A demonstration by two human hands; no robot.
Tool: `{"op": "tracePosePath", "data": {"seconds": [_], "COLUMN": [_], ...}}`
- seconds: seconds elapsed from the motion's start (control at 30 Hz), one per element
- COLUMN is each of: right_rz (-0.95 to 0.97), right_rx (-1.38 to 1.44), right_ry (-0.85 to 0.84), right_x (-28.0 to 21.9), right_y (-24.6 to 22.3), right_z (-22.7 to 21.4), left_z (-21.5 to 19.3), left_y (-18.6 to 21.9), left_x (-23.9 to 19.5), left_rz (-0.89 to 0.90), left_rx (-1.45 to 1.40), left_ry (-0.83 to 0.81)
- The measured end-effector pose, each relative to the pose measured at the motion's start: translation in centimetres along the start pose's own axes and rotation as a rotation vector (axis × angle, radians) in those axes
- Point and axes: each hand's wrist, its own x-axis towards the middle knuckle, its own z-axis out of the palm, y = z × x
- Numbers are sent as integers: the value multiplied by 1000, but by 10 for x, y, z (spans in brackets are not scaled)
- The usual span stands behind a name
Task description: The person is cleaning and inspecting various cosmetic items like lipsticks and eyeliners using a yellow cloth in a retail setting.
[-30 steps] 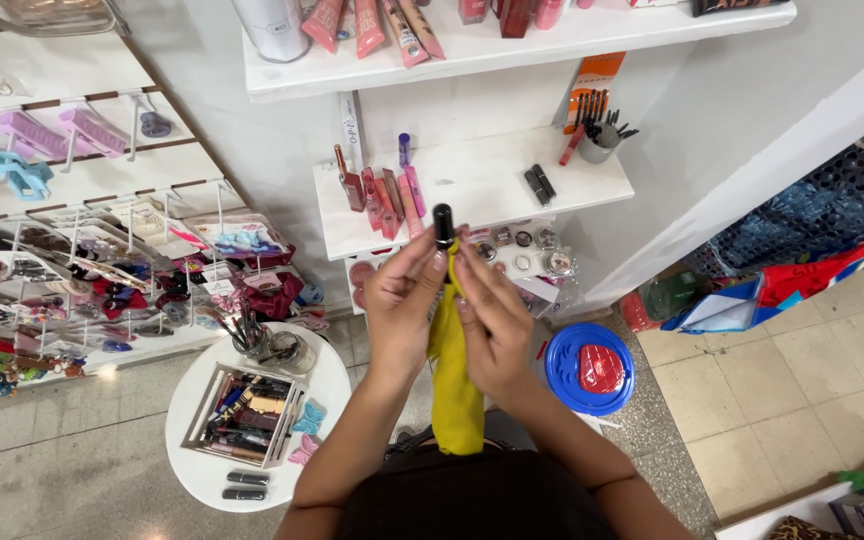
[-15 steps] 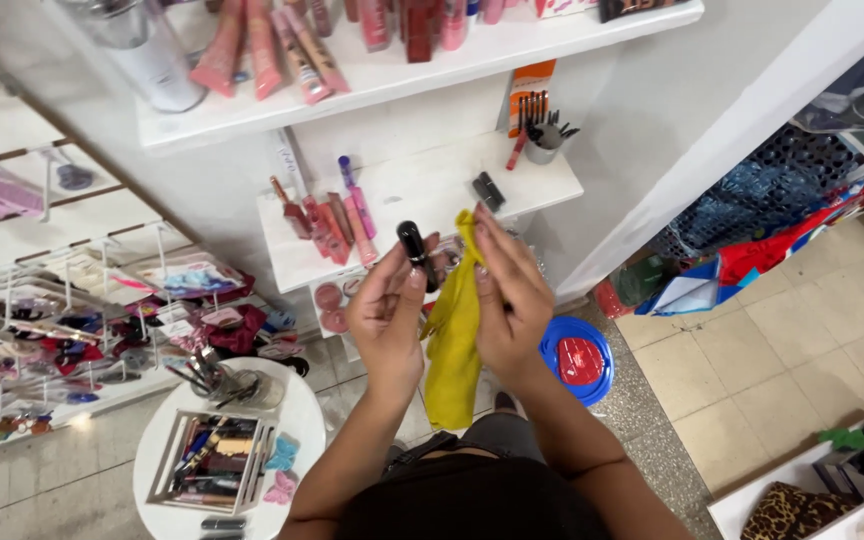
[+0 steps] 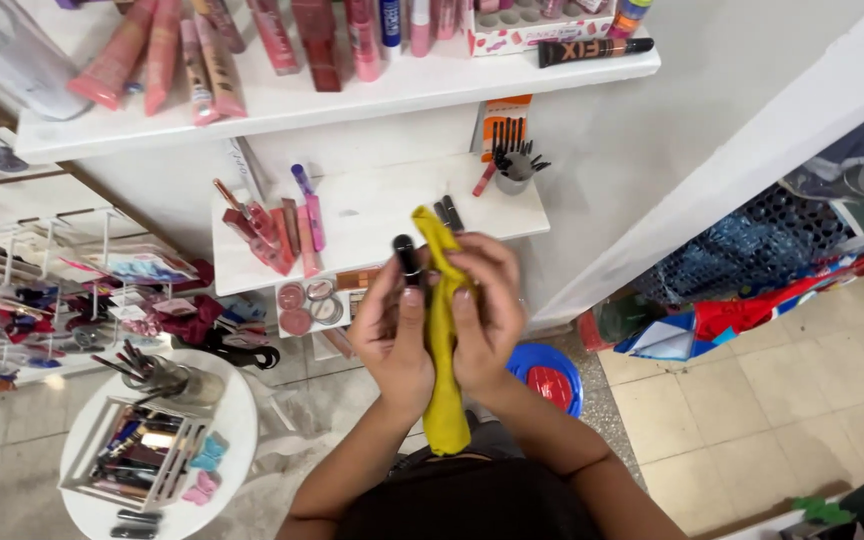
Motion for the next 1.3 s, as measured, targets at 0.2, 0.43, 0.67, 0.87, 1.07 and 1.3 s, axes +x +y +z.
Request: {"op": "tracePosePath", "data": {"seconds": [0.2,0.43,0.67,0.87,1.07,1.3], "right_rz": [8,162,158,184,329,557], "right_rx": [85,163,35,74,1,-417], "right_ry": [-166,-133,-69,7,-72,-618], "right_x": [-14,-34,-53,-35,-5,-2], "right_y": [30,88,197,283,315,304], "right_z": [-27,-29,-10,26,45,53], "left_z": [-10,-40,-103,-106,-125,-144], "left_y": [-42,-105,-185,-220,-244,-255], "left_x": [-18,-23,13,77,132,145], "left_rz": [23,-63,-35,-29,-63,-54], "left_rx": [75,274,311,204,272,481], "left_ry": [155,271,304,159,73,52]}}
